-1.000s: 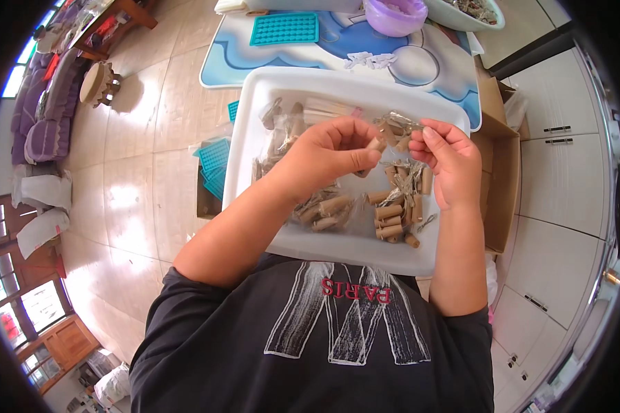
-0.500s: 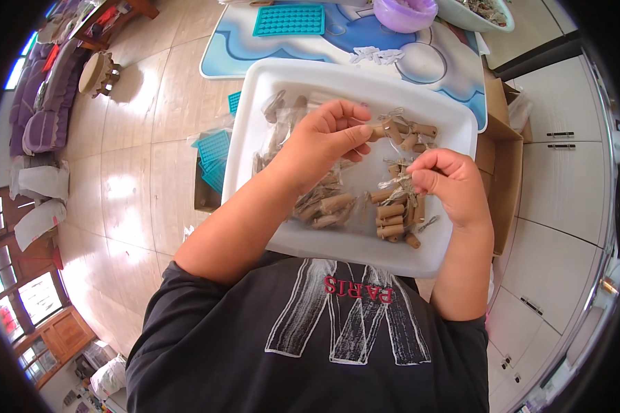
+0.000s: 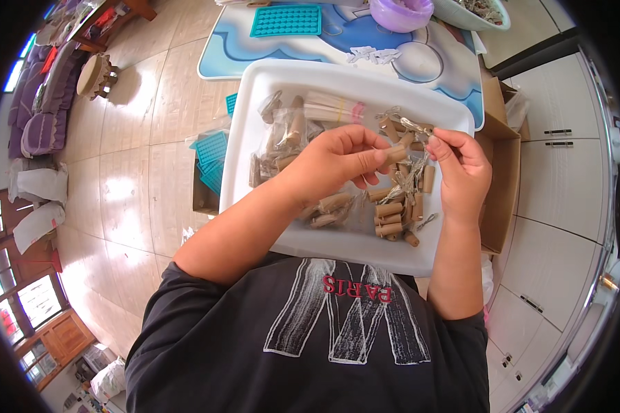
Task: The person repeatedly picks up small cylindrical wooden corks from a white tray and places them into small clear plastic bags. They handle the corks and bags by hand, organizing them into individual packages within the tray.
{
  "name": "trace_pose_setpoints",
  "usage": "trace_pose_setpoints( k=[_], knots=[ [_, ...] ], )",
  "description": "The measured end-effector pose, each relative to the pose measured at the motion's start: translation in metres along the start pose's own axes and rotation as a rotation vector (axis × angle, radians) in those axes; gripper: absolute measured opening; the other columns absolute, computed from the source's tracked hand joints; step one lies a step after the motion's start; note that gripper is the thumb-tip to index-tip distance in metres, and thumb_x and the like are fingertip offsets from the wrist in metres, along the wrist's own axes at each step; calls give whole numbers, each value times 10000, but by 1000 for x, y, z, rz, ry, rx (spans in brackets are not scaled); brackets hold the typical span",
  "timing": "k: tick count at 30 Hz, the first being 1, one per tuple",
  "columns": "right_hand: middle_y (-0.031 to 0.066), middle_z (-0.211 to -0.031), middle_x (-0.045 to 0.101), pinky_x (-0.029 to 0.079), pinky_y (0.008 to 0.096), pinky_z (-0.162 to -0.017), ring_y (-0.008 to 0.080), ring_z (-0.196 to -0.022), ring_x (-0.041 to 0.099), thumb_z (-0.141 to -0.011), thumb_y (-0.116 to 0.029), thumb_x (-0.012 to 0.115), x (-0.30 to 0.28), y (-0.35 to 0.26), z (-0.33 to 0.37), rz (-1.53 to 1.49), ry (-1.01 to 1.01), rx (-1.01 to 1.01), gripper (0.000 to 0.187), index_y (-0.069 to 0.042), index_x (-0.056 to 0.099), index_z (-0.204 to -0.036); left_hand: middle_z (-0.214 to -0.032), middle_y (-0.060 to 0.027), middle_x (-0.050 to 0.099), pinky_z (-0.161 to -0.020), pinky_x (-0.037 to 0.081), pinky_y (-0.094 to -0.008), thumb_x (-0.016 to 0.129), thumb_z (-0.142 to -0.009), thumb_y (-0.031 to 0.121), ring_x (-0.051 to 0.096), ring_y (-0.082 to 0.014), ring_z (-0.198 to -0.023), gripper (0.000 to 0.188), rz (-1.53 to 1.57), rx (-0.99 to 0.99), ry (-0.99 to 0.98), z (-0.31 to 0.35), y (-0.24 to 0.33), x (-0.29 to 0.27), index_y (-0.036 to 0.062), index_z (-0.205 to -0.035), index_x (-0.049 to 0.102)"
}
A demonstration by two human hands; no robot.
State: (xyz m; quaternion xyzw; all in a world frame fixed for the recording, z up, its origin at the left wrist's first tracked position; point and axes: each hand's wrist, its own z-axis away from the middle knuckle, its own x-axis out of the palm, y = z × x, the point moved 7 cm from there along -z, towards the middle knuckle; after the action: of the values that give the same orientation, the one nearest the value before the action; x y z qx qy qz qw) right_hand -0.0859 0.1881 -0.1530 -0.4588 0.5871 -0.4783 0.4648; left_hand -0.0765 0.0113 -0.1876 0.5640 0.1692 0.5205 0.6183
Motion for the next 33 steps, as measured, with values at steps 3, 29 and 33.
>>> trace_pose_setpoints(
  k=[3,29,33],
  knots=[
    [8,-775,596,419,186,-621,63,-661,512,-798,-25,647,3,-7,-1,278,-136,-81,75,6,633,-864,-888,-56,624,-644,459,-214,516,-915,222,576,-89,-737,255,-66,75,56,-1,7,-7,16,-1064,531],
    [-2,-766,563,430,191,-606,58,-650,511,-834,-67,617,38,8,28,-137,-186,127,200,-1,588,-1021,-920,-15,558,-750,441,-247,439,-953,173,514,-71,-852,206,-218,292,153,2,7,-1,7,-1056,504],
    [4,-776,564,423,193,-606,65,-659,513,-847,-83,602,35,29,26,-251,-141,254,197,-2,580,-1025,-873,-67,605,-726,453,-280,486,-922,207,565,-132,-814,207,-377,178,244,-12,8,-30,26,-982,566]
  ],
)
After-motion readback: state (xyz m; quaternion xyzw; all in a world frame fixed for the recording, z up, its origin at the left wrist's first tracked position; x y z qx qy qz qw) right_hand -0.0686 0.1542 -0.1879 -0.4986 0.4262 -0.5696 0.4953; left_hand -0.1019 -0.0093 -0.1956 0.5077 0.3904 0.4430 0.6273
